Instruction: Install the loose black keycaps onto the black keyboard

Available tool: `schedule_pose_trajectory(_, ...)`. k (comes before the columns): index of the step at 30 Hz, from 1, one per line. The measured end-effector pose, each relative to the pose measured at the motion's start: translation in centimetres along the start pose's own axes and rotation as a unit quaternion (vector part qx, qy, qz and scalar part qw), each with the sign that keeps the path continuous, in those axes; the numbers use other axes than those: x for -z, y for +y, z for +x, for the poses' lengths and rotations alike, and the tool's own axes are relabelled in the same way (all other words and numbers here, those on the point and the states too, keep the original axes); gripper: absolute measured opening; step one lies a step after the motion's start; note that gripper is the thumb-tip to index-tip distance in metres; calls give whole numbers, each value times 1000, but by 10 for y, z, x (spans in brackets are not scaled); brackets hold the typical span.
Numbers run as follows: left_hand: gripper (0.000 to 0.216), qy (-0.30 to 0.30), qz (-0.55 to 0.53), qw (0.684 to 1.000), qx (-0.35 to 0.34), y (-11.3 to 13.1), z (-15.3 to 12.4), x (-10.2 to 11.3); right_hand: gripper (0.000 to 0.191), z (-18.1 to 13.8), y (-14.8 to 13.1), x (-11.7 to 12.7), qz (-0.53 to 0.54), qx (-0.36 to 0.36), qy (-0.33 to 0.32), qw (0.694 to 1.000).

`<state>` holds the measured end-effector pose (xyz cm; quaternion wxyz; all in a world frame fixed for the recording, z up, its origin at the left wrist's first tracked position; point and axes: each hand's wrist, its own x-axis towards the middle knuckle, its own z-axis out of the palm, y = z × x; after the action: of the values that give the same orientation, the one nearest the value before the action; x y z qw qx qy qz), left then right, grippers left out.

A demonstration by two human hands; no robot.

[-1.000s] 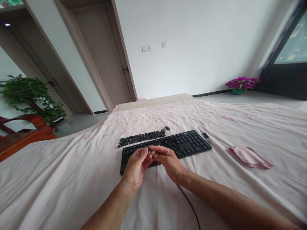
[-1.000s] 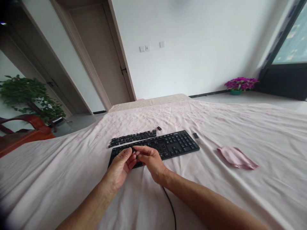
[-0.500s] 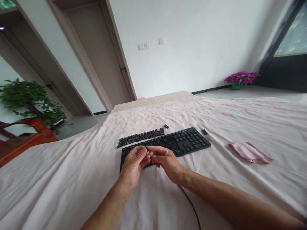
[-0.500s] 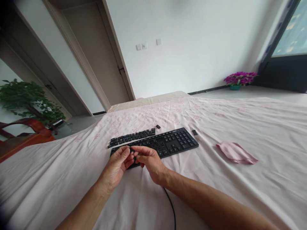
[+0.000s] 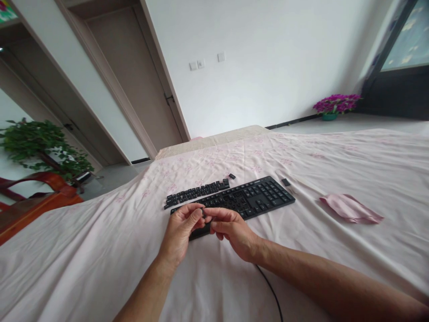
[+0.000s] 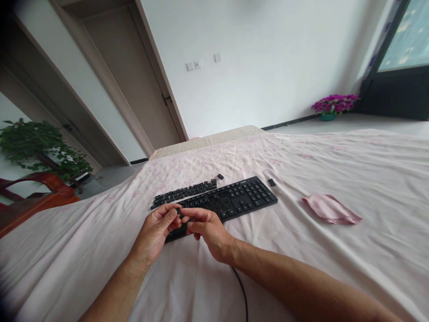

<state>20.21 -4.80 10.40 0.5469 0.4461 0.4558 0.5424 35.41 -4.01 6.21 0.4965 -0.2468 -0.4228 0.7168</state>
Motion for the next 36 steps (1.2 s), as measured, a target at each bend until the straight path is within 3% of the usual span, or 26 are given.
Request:
schedule_pose_trajectory(19,36,-1,-30,999,39,6,0,1,35,-5,-4,-3,15,-9,-6,1000)
schedule_pose_trajectory(27,32,-31,-35,997,61,10,1,5,34,-6,-4,-3,16,-1,-11,1000)
schedule_pose_trajectory(36,40,-29,-10,997,68,10,0,3,26,-4,-1,-2,22,7,41,999)
